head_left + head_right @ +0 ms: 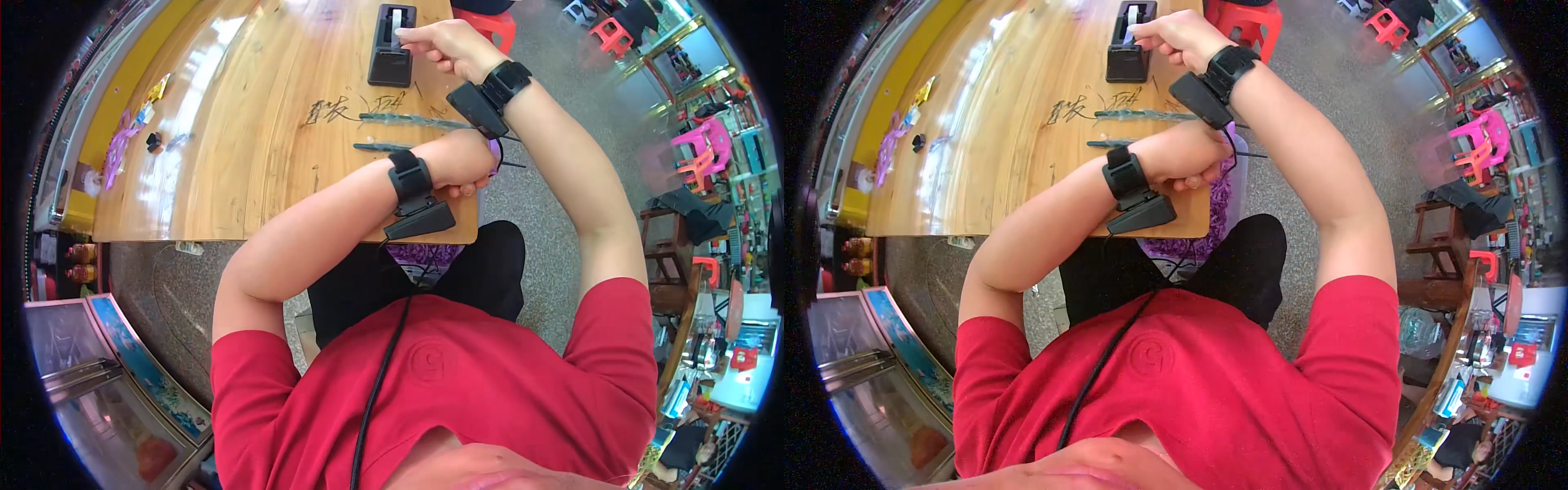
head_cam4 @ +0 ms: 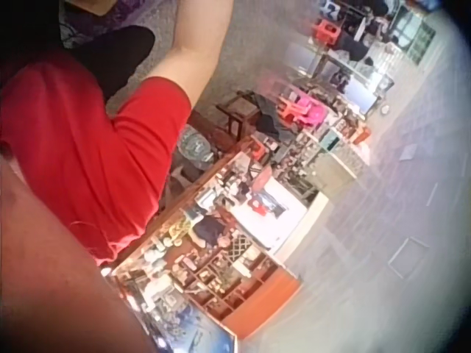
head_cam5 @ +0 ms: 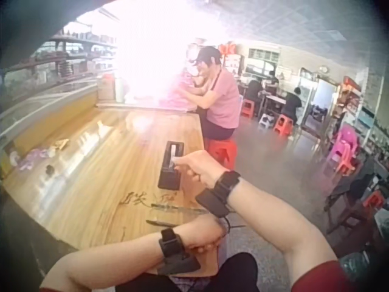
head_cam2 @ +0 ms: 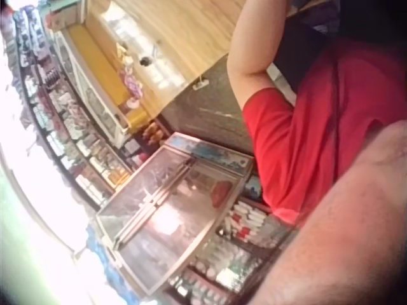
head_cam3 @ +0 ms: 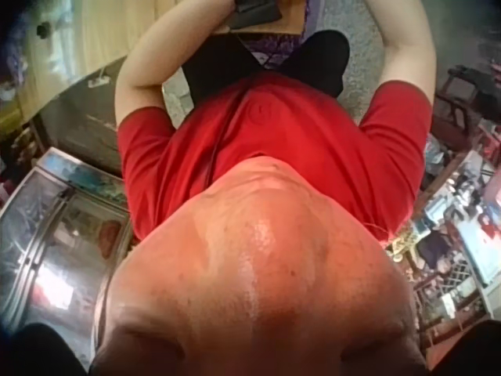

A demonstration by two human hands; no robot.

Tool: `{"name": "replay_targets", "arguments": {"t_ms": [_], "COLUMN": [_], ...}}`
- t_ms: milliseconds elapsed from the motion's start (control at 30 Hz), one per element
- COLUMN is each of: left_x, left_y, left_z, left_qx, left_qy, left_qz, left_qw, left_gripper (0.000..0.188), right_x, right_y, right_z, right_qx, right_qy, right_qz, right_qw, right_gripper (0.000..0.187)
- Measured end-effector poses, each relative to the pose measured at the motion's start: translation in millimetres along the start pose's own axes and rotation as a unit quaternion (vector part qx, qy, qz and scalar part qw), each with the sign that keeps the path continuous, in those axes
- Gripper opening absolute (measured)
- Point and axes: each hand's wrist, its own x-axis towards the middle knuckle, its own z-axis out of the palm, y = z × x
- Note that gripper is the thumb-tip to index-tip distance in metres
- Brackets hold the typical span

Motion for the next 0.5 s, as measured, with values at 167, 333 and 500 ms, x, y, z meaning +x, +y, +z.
{"name": "replay_targets", "arguments": {"t_ms": [167, 333, 500], "left_x": [-7, -10, -11], "left_y": [7, 3, 6], "left_z": [2, -1, 2], "left_qx": [0.003, -0.008, -0.02], "left_qy": [0.004, -0.005, 0.01], "left_qz": [0.003, 0.01, 0.011], "left_qw": [1.0, 1.0, 1.0], "left_gripper": [0.025, 0.023, 0.023], "right_x": [17, 1, -23], "right_y": [3, -8, -12], "right_z": [-3, 9, 9], "right_qx": [0.017, 0.074, 0.071], "right_qy": [-0.013, -0.014, 0.0], "right_qz": [0.053, 0.034, -0.018], "right_qw": [0.998, 0.997, 0.997], "right_gripper": [0.022, 0.02, 0.019]}}
